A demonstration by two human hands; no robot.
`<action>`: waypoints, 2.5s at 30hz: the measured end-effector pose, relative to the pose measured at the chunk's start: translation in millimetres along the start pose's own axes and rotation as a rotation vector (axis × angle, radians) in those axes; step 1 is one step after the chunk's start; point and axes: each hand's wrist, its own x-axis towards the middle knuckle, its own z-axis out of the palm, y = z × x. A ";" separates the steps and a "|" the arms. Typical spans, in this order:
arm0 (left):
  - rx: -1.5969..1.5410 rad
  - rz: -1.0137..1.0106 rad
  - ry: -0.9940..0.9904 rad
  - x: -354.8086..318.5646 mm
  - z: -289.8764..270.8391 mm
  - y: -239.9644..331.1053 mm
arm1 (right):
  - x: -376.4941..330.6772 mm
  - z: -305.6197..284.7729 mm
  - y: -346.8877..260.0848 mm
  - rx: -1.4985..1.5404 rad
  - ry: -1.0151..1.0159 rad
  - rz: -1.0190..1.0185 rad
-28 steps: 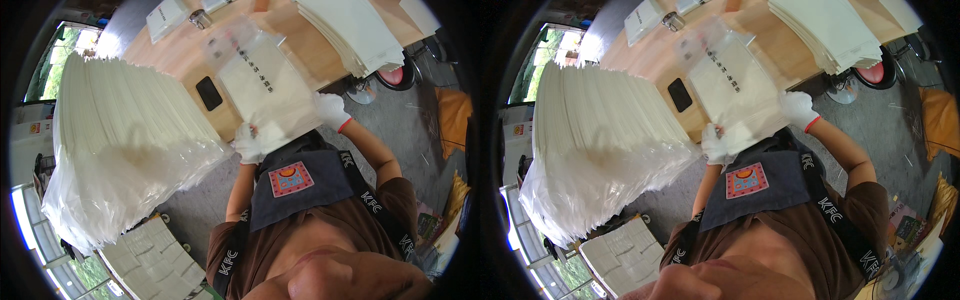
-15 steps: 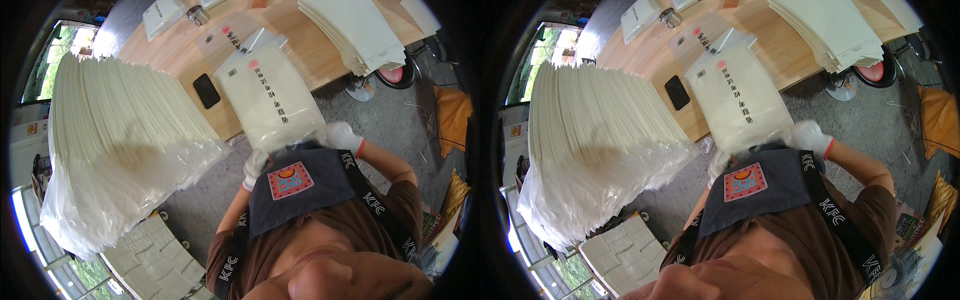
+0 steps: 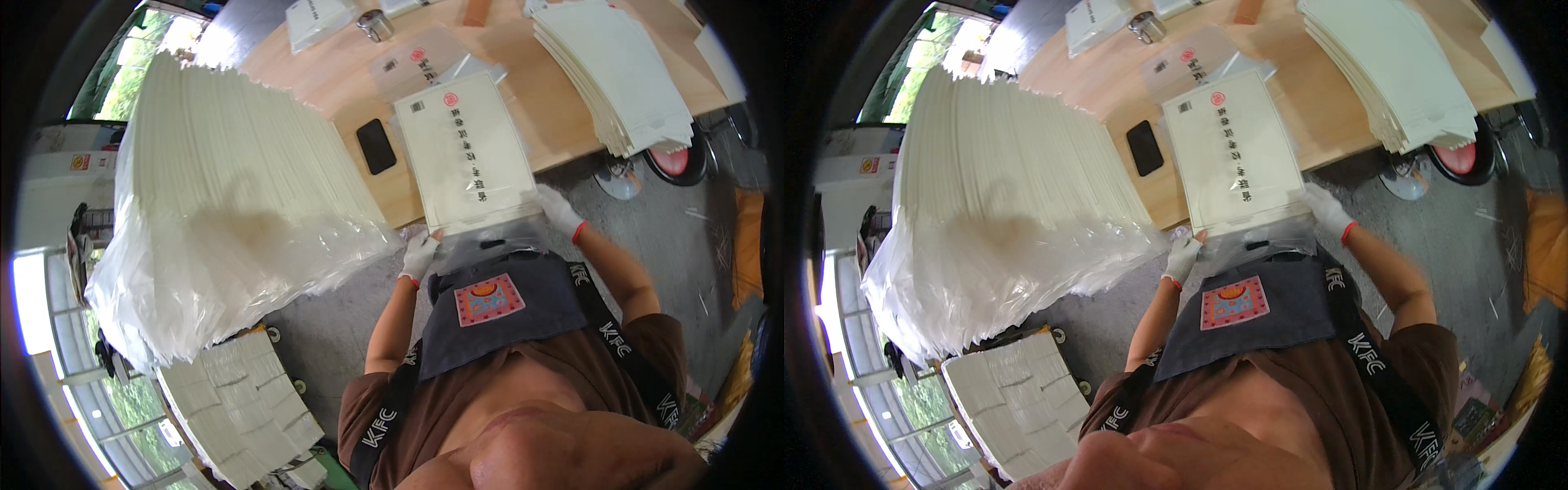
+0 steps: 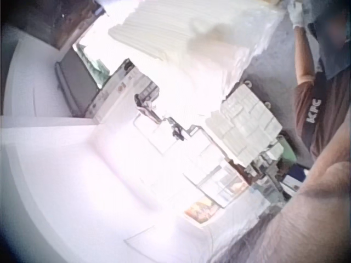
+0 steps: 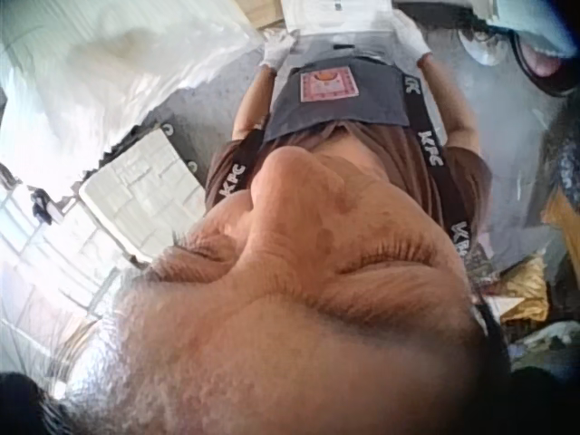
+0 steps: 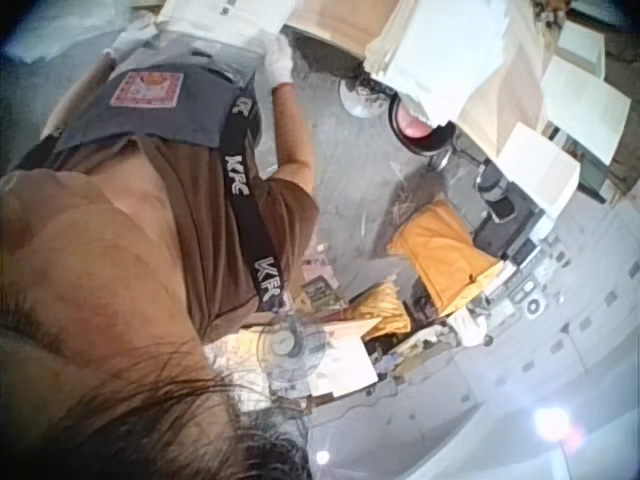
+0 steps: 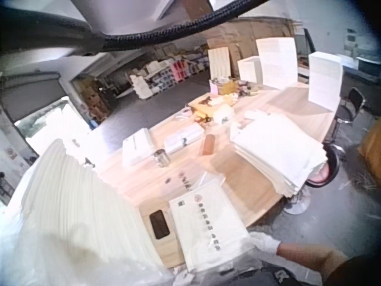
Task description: The person repeatedly picks up stacks of white paper items and places them into clear plastic bags on a wooden table. The person wears white gloves and continues the same packing motion throughout the clip.
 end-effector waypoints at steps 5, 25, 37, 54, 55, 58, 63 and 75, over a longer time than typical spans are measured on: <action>0.479 0.507 0.014 -44.8 -28.8 229.7 | -1.3 67.0 -25.5 0.726 -0.323 -0.093; 0.513 0.545 1.311 -243.9 -333.2 312.5 | -29.6 191.7 -470.7 -0.090 -1.020 -0.814; 0.466 0.901 0.310 -4.7 45.2 150.7 | -3.8 45.7 -264.7 -0.123 -0.454 -0.588; 0.876 0.752 0.029 125.1 144.0 139.6 | -18.6 -18.4 -34.3 0.404 -0.018 0.045; 0.880 0.762 0.012 126.8 143.0 139.4 | -16.6 -16.4 -33.2 0.389 -0.012 0.058; 0.809 0.723 -0.054 134.8 133.4 141.0 | -6.6 -9.2 -36.3 0.382 -0.038 0.058; 0.345 0.400 -0.238 143.5 124.3 146.1 | 38.4 16.2 -60.2 0.148 0.108 -0.033; -0.514 0.499 -0.172 174.2 40.6 199.2 | 50.7 -30.2 -99.0 -0.852 0.131 -0.198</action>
